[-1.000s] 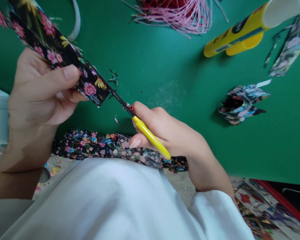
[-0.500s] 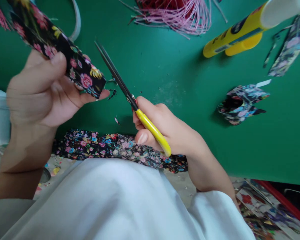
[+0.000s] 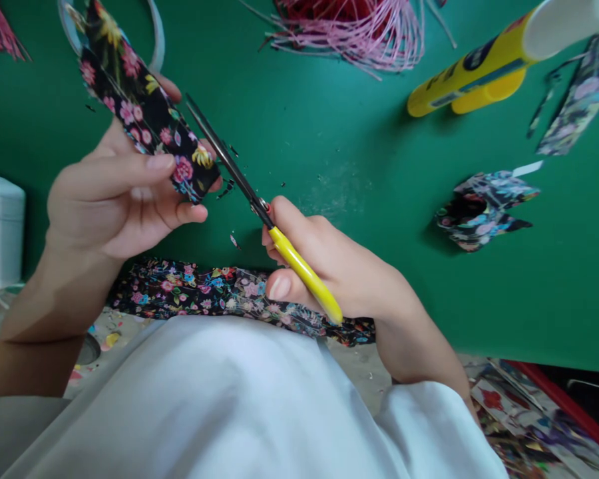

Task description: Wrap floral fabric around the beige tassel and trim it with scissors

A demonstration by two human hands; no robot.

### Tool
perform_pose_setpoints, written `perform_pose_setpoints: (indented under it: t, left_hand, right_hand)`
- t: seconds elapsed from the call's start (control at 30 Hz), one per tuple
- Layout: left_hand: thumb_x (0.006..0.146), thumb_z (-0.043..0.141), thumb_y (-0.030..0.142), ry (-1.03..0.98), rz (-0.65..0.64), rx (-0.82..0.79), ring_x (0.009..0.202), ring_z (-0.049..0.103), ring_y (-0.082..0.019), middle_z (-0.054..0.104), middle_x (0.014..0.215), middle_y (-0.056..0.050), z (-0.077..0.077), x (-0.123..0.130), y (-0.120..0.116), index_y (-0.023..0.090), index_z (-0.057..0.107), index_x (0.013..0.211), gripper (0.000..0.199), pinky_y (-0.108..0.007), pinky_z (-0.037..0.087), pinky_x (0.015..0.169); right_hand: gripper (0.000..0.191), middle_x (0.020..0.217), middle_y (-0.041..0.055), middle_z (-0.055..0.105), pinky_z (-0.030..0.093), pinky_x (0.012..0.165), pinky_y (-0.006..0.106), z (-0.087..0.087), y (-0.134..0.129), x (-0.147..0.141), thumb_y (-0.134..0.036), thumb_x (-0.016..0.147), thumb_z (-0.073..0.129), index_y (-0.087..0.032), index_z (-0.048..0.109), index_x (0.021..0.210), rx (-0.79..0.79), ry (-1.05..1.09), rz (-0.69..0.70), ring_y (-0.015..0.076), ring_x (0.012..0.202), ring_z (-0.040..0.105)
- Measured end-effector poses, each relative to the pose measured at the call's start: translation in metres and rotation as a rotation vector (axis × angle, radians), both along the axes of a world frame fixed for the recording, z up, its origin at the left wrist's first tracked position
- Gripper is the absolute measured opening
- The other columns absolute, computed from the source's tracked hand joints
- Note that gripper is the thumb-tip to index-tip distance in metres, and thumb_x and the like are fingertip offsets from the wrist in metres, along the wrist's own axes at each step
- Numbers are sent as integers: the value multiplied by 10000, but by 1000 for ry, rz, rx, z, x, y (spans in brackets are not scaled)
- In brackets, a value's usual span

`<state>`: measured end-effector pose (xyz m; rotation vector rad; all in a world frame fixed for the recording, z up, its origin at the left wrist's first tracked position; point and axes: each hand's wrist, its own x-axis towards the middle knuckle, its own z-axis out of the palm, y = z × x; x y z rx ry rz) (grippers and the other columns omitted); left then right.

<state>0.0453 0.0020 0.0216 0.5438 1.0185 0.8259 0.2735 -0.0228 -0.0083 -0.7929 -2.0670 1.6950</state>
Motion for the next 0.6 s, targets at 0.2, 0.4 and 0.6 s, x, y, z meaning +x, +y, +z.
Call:
perform_pose_setpoints:
  t: [0.2,0.4,0.6]
  left_hand:
    - [749,671,119,-31,8,58,691,717,-68,707,769,84,-5,4,-4,188,653,917,182,-105,552,552]
    - [784,686,86,-104,17,87,671,718,-62,712,708,64,-8,8,-7,149,675,780,64,-79,539,541]
    - [809,694,89,-76,35,147,679,726,-81,737,736,42,-11,7,-10,141,707,782,61,-129,592,606]
  right_hand:
    - [641,693,-37,460,346,468,246,5,2,-2,-831,829,225,-210,378,869,-66,-42,-13,84,538,393]
    - [617,697,-36,503,335,437,230,7,1,0,-803,858,278,-202,398,926,-69,-59,33,76,511,434]
    - [604,656,-46,499,299,420,223,7,0,0,-780,881,279,-191,412,920,-45,-46,21,63,473,419]
